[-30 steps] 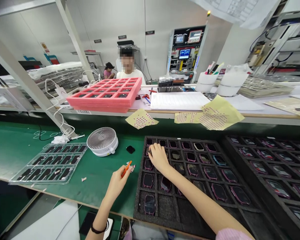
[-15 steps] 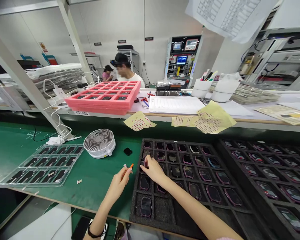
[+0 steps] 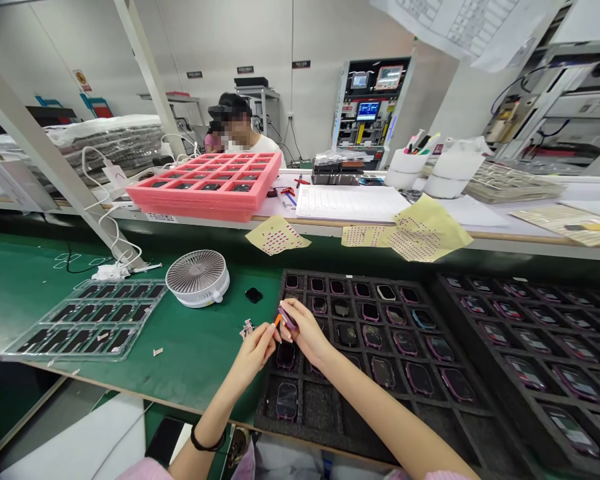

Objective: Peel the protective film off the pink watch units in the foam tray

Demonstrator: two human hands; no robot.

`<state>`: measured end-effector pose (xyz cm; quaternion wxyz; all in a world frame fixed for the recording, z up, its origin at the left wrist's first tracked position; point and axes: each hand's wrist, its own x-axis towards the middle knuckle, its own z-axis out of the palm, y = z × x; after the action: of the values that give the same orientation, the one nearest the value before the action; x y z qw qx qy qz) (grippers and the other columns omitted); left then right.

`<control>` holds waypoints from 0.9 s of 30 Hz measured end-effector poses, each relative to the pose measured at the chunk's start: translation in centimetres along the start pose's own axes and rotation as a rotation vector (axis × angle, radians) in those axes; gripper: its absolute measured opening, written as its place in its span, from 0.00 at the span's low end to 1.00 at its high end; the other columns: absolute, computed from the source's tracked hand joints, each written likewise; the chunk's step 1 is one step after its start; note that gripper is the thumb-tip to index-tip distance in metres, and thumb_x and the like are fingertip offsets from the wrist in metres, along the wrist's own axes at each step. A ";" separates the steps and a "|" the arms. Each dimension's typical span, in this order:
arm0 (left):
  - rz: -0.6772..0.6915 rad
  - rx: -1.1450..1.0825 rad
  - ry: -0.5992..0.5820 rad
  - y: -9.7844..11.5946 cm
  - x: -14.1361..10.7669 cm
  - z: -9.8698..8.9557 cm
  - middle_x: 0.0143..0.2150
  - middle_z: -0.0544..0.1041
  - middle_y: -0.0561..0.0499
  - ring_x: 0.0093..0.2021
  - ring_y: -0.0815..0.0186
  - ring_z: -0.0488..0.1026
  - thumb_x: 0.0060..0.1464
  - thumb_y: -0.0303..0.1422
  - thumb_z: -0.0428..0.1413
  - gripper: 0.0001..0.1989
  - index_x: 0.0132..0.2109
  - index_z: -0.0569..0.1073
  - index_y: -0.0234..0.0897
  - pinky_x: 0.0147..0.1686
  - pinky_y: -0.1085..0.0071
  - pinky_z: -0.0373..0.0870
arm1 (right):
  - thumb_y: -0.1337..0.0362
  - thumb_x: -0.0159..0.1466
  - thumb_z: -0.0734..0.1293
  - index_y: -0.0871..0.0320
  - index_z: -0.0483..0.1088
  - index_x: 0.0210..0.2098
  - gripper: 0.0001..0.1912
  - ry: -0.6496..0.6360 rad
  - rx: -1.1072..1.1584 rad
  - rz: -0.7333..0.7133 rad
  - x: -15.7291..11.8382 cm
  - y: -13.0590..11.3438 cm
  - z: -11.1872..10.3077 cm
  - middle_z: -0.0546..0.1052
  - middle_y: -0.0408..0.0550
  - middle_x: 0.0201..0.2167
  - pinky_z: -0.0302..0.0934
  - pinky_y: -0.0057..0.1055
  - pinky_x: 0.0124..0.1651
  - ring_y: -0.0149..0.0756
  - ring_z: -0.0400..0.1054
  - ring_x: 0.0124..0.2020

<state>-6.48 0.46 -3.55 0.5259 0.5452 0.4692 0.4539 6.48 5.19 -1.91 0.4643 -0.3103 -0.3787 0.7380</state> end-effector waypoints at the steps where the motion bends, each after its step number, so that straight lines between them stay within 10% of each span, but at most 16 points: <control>1: -0.002 -0.014 -0.011 0.1 0.1 0.4 0.16 0.54 0.61 0.15 0.75 0.48 0.57 0.54 0.45 0.24 0.29 0.63 0.37 0.16 0.77 0.45 | 0.54 0.54 0.72 0.57 0.64 0.30 0.16 -0.002 0.024 0.007 -0.1 0.0 0.1 0.64 0.33 0.14 0.44 0.21 0.16 0.22 0.52 0.11; 27: 0.055 0.057 -0.036 2.5 -0.9 4.1 0.16 0.55 0.61 0.15 0.77 0.48 0.59 0.49 0.46 0.22 0.29 0.65 0.35 0.17 0.77 0.46 | 0.55 0.54 0.72 0.57 0.62 0.25 0.17 -0.012 0.138 0.003 -2.8 -2.6 -1.4 0.66 0.35 0.15 0.42 0.21 0.13 0.19 0.51 0.09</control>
<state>-2.46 -1.03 -1.23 0.5059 0.5807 0.4573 0.4447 9.90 3.71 -0.15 0.4814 -0.2736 -0.3293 0.7649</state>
